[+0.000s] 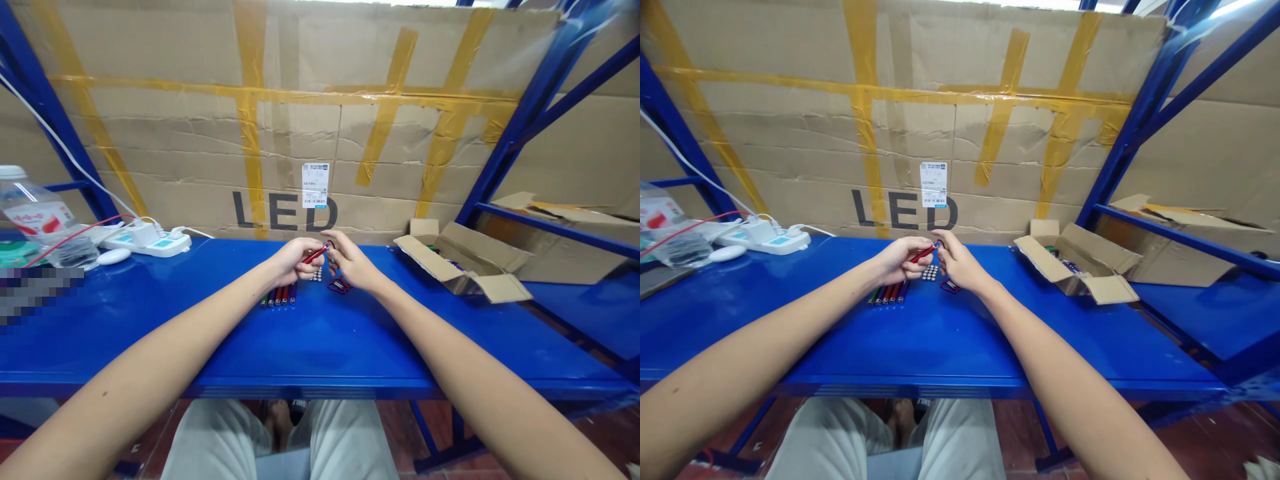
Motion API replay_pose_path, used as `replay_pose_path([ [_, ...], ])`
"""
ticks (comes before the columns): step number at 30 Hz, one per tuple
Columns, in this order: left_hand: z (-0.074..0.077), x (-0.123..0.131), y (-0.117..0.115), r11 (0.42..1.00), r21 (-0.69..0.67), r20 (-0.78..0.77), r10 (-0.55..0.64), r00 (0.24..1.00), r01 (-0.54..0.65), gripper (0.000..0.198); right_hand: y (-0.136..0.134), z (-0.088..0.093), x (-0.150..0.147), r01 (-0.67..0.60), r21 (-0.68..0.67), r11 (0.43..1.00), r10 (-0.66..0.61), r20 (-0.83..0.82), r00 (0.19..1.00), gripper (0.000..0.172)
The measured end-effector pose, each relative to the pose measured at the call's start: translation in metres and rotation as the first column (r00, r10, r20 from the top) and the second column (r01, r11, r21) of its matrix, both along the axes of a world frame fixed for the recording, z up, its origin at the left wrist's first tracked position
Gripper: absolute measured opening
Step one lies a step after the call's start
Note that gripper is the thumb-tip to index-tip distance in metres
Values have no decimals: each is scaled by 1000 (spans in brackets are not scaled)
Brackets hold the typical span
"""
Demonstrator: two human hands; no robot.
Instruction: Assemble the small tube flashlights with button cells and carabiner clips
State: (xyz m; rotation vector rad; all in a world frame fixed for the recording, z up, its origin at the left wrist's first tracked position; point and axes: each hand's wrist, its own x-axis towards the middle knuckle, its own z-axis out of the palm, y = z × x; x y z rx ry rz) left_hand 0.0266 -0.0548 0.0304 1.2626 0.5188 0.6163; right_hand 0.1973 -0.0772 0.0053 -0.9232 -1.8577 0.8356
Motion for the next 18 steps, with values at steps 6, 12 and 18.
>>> replay_pose_path([
  [6, -1, -3, 1, 997, 44, -2, 63, 998, -63, 9, 11, -7, 9, 93, 24, 995, -94, 65, 993, 32],
  [12, -3, -4, 7, 965, 27, -73, 264, 962, -263, 11, 21, -9, 15, 238, -25, 971, -239, -11, 971, 25],
  [18, -9, -3, 14, 906, 166, -45, 401, 915, -389, 14, 16, -6, 21, 211, 12, 978, -210, 135, 968, 28],
])
